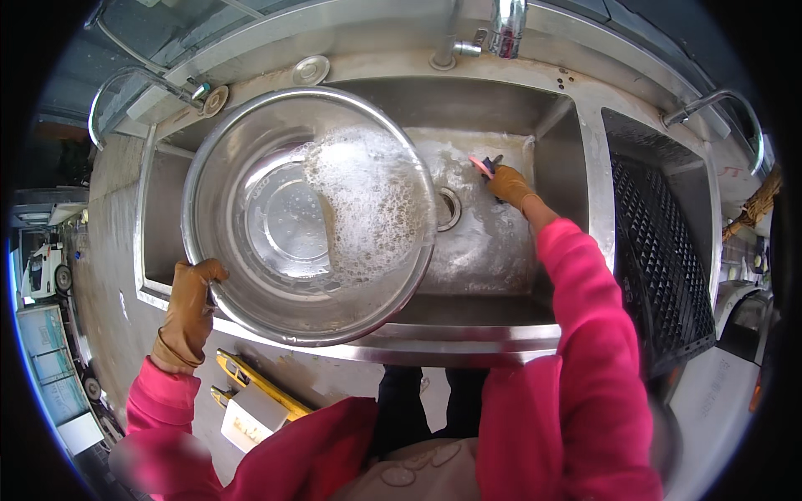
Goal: The person moves a yellow pallet jack carrying two white bins, then washes a small piece of fabric in a metal bowl at a stainless steel sink. They scrub the fabric with a cloth, rinse it under running water, and wring it out.
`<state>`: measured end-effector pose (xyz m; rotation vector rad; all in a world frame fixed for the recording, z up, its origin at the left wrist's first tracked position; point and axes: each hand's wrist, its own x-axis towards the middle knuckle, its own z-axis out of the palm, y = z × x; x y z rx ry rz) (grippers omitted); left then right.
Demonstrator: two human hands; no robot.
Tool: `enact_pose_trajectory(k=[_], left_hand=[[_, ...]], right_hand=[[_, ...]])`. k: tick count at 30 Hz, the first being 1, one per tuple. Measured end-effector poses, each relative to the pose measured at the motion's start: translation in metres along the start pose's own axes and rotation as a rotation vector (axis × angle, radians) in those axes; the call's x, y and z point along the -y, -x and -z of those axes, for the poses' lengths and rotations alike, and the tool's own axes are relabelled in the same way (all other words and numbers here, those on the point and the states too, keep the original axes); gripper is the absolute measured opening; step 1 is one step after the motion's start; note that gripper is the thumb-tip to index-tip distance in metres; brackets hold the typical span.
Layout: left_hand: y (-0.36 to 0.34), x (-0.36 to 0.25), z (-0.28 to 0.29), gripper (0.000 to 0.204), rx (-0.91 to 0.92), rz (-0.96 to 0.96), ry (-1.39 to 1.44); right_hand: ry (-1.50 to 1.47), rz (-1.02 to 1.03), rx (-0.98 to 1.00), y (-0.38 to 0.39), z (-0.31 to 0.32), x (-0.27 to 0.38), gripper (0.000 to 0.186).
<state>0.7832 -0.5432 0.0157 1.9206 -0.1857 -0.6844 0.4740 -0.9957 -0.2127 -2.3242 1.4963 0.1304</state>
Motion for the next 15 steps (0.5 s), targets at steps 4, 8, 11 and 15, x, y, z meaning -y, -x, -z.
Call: enact_pose_trajectory(k=[4, 8, 11, 15], left_hand=[[-0.002, 0.031, 0.038, 0.026, -0.002, 0.101, 0.153], [0.004, 0.06, 0.071, 0.028, 0.157, -0.115, 0.191], [0.008, 0.075, 0.086, 0.024, -0.015, 0.023, 0.257], [0.014, 0.081, 0.091, 0.031, -0.09, 0.02, 0.28]], right_hand=[[0.169, -0.092, -0.025, 0.015, -0.037, -0.043, 0.031], [0.259, -0.028, 0.104, 0.042, -0.085, -0.036, 0.031], [0.361, 0.401, 0.227, 0.079, -0.097, -0.002, 0.029], [0.093, 0.308, 0.669, 0.094, -0.109, 0.069, 0.029]])
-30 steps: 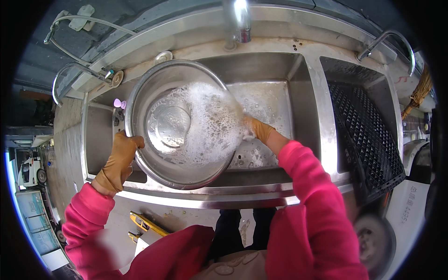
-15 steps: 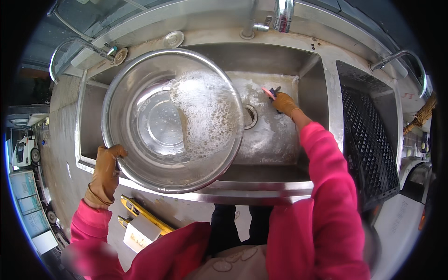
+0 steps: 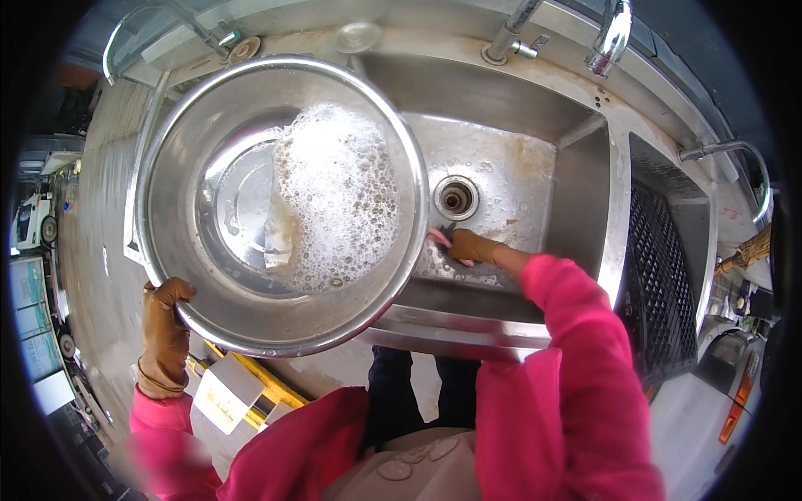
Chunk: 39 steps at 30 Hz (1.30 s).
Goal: The person moves a yellow pallet jack carrying two white bins, then washes a small piece of fabric in a metal bowl at a stainless steel sink. They scrub the fabric with a cloth, rinse it under running water, and wring it out.
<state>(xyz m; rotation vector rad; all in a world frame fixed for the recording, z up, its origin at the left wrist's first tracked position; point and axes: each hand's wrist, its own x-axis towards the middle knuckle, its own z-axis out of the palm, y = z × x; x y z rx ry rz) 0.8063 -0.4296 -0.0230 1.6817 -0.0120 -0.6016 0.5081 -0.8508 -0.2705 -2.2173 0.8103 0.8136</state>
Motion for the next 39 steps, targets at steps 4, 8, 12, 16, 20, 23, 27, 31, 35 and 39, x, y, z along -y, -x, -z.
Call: enact_pose_trajectory(k=[4, 8, 12, 16, 20, 23, 27, 31, 35, 39], left_hand=[[0.016, -0.005, -0.006, 0.026, 0.166, -0.672, -0.713], [0.017, -0.017, -0.017, 0.028, -0.006, -0.12, -0.127], [0.007, -0.033, -0.034, 0.031, 0.121, -0.041, -0.038], [-0.008, -0.061, -0.054, 0.025, 0.133, -0.073, -0.447], [-0.021, -0.084, -0.071, 0.023, 0.295, -0.102, -0.282], [-0.029, -0.09, -0.09, 0.022, 0.392, -0.241, -0.388], [-0.028, -0.096, -0.124, 0.021, 0.4, -0.529, -0.552], [-0.019, -0.11, -0.161, 0.026, 0.353, -0.842, -0.853], [-0.006, -0.109, -0.183, 0.025, 0.275, -0.948, -0.936], [-0.016, -0.103, -0.184, 0.032, 0.265, -0.777, -0.872]], right_hand=[[0.052, 0.175, 0.225, -0.022, -0.02, 0.033, 0.027], [0.344, 0.259, 0.095, -0.002, -0.019, 0.014, 0.033], [0.281, 0.073, 0.001, 0.047, 0.024, 0.008, 0.032], [0.162, -0.032, -0.091, 0.098, 0.073, 0.028, 0.033], [0.052, -0.111, -0.285, 0.143, 0.096, 0.054, 0.036], [-0.078, -0.177, -0.424, 0.18, 0.102, 0.064, 0.032], [-0.095, -0.148, -0.586, 0.233, 0.104, 0.062, 0.032], [-0.252, -0.066, -0.665, 0.268, 0.103, 0.041, 0.035], [-0.342, -0.056, -0.636, 0.268, 0.099, 0.015, 0.036], [-0.378, -0.023, -0.649, 0.256, 0.096, -0.004, 0.036]])
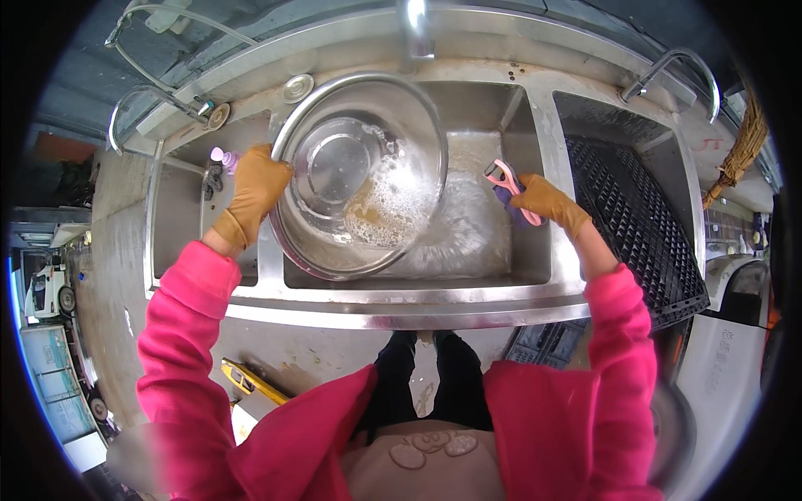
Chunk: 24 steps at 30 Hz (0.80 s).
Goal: The person moves a yellow pallet jack carrying two white bins, then washes a small piece of fabric in a metal bowl at a stainless steel sink. They scrub the fabric with a cloth, rinse it under running water, and wring it out.
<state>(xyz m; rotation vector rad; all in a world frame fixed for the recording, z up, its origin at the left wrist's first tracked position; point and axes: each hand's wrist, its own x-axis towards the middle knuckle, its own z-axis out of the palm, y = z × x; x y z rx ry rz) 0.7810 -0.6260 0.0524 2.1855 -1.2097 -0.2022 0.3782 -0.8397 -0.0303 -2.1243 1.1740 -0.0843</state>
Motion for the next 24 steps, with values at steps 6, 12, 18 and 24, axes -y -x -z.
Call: enact_pose_trajectory(k=[6, 12, 18, 24], left_hand=[[0.02, 0.068, -0.013, 0.025, 0.063, 0.442, 0.615], [0.067, 0.111, -0.048, 0.023, 0.197, 0.765, 1.203], [0.065, 0.074, -0.064, 0.023, 0.033, 0.601, 1.042], [0.026, 0.022, -0.053, 0.035, -0.217, 0.098, 0.171]], right_hand=[[-0.17, 0.004, 0.027, -0.007, -0.001, 0.0, 0.029], [-0.317, -0.004, -0.1, -0.006, 0.012, 0.013, 0.021], [-0.41, 0.023, -0.209, -0.007, 0.029, 0.024, 0.017], [-0.321, 0.023, -0.26, -0.016, 0.018, 0.016, 0.02]])
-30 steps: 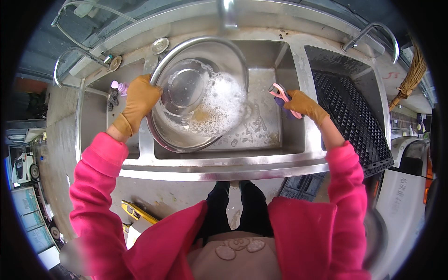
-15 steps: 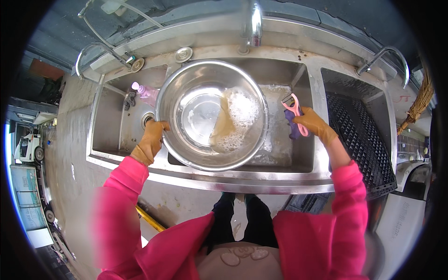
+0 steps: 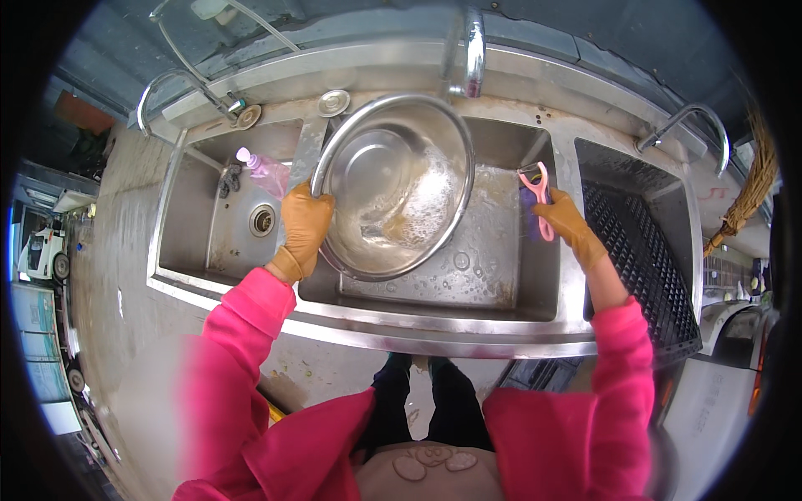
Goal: The person moves a yellow pallet jack carrying two white bins, then washes a small piece of fabric in a metal bowl at a stainless steel sink. They scrub the fabric with a cloth, rinse it under running water, and wring it out.
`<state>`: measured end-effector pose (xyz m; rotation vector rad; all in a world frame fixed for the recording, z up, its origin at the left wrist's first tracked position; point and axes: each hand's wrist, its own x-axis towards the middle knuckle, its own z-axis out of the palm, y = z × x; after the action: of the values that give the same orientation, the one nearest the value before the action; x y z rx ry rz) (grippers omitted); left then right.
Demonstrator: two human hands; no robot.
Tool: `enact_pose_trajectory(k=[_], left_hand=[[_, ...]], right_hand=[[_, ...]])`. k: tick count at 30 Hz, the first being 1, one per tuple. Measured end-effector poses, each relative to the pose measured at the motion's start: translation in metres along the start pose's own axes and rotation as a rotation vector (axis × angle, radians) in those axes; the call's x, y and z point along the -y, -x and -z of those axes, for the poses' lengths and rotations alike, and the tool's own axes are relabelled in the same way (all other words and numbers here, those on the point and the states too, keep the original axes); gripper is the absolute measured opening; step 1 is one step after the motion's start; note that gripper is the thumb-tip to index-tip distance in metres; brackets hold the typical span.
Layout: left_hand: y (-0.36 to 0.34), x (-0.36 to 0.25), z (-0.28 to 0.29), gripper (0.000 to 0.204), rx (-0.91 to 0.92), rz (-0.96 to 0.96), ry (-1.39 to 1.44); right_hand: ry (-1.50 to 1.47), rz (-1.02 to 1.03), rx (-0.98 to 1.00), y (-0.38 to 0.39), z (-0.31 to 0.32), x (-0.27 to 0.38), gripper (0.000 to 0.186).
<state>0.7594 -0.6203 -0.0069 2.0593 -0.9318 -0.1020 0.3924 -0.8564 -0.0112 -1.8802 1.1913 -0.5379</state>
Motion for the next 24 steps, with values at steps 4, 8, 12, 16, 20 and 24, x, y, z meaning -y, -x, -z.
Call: enact_pose_trajectory(k=[4, 8, 12, 16, 20, 24], left_hand=[[-0.001, -0.018, -0.01, 0.05, -0.083, -0.332, -0.061], [0.0, -0.025, -0.021, 0.066, -0.219, -0.685, -0.225], [0.011, -0.027, -0.027, 0.073, -0.133, -0.807, -0.318], [0.015, -0.025, -0.033, 0.072, -0.096, -0.812, -0.316], [0.005, -0.018, -0.045, 0.068, -0.166, -0.699, -0.238], [-0.004, -0.003, -0.061, 0.054, -0.1, -0.258, -0.106]], right_hand=[[-0.024, -0.042, 0.064, -0.006, -0.013, -0.02, 0.022], [0.02, -0.066, 0.113, -0.003, -0.015, -0.025, 0.022], [0.211, 0.011, 0.183, 0.013, -0.014, -0.007, 0.024], [0.474, 0.136, 0.227, 0.026, -0.018, 0.012, 0.021], [0.548, 0.326, 0.156, 0.024, -0.025, 0.022, 0.022], [0.472, 0.244, 0.209, 0.016, -0.029, 0.033, 0.024]])
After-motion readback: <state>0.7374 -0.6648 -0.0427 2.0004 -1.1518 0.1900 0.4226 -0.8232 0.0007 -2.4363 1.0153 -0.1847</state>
